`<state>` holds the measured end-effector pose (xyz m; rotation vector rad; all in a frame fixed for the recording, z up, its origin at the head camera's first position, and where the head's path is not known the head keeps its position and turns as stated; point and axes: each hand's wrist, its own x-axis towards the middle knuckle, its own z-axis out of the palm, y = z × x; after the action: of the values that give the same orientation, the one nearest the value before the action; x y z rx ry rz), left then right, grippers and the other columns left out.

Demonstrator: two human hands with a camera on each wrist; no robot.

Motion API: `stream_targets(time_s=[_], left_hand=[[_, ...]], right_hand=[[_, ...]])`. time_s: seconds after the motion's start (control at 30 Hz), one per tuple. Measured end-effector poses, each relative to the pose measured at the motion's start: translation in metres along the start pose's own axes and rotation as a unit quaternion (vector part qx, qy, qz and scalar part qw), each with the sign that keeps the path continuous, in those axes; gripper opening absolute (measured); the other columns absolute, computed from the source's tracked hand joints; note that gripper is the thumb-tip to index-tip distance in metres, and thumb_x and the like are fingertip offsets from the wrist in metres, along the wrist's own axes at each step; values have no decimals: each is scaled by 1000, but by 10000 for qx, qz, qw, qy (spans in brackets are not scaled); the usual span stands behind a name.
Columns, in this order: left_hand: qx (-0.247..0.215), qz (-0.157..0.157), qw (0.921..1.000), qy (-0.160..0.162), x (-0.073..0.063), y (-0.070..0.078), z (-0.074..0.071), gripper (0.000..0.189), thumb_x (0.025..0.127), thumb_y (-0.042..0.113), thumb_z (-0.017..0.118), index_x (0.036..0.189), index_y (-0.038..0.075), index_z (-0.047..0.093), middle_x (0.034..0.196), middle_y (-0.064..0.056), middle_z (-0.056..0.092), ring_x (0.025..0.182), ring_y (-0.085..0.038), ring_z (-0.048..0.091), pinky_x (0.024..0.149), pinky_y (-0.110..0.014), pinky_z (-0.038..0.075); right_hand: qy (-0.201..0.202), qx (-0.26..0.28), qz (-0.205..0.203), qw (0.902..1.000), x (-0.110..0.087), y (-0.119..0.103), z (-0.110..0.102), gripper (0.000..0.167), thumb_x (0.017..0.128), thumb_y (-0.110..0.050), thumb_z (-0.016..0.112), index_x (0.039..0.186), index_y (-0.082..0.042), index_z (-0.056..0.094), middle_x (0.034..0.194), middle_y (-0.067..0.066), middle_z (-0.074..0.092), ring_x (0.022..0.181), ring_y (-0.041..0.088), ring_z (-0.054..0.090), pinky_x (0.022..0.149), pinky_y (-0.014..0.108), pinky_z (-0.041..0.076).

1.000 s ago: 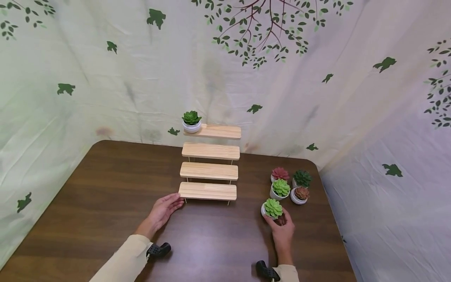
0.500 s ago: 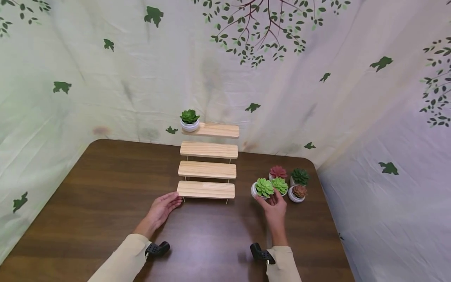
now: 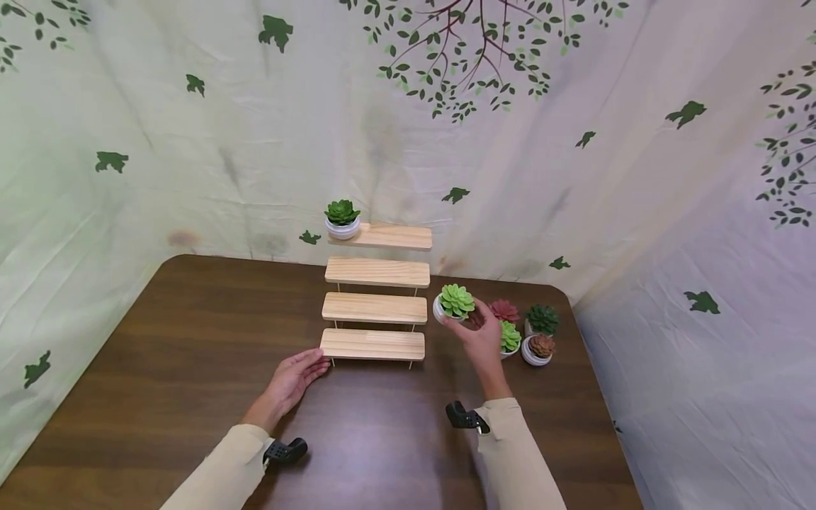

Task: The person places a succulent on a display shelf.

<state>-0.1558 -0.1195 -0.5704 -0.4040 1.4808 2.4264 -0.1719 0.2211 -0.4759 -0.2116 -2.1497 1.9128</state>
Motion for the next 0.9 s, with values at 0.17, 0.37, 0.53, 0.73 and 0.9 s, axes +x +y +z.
stream_targets(time_s=[0.17,0.37,0.53,0.73,0.9], left_hand=[[22,-19,10000,6,-1,-1,-2,12,97,3,55,93,3,66,82,-3,70,80,-14,68,78,-25,57],[67,-21,10000,-25,1,-1,-1,11,97,3,55,96,2,65,82,-3,70,80,-13,68,79,-25,57],[11,-19,10000,19,2,-1,2,10,97,3,55,98,1,66,83,-2,70,81,-13,67,80,-25,57],[-57,14,10000,-38,2,-1,1,13,97,2,55,92,6,67,83,-2,70,80,-13,67,79,-25,57],[-30,75,9999,-111,0,-1,-1,16,97,0,54,90,8,67,82,-2,70,80,-13,68,78,-24,57]], right_hand=[[-140,-13,-228,9996,13,-15,12,57,77,-4,80,128,2,55,125,19,60,110,16,59,85,14,51],[-299,-37,-415,9987,31,-35,24,58,78,-12,81,129,-2,56,124,15,62,110,19,59,86,17,51],[-421,-122,-558,9975,48,-50,37,60,77,-15,82,130,-3,55,125,14,61,111,21,59,87,22,53],[-559,-147,-656,9962,63,-65,57,59,79,-14,80,131,-1,54,125,17,60,111,24,59,88,27,54],[-691,-54,-784,9945,72,-71,73,55,79,-14,80,128,-1,57,121,16,62,108,24,62,87,29,55]])
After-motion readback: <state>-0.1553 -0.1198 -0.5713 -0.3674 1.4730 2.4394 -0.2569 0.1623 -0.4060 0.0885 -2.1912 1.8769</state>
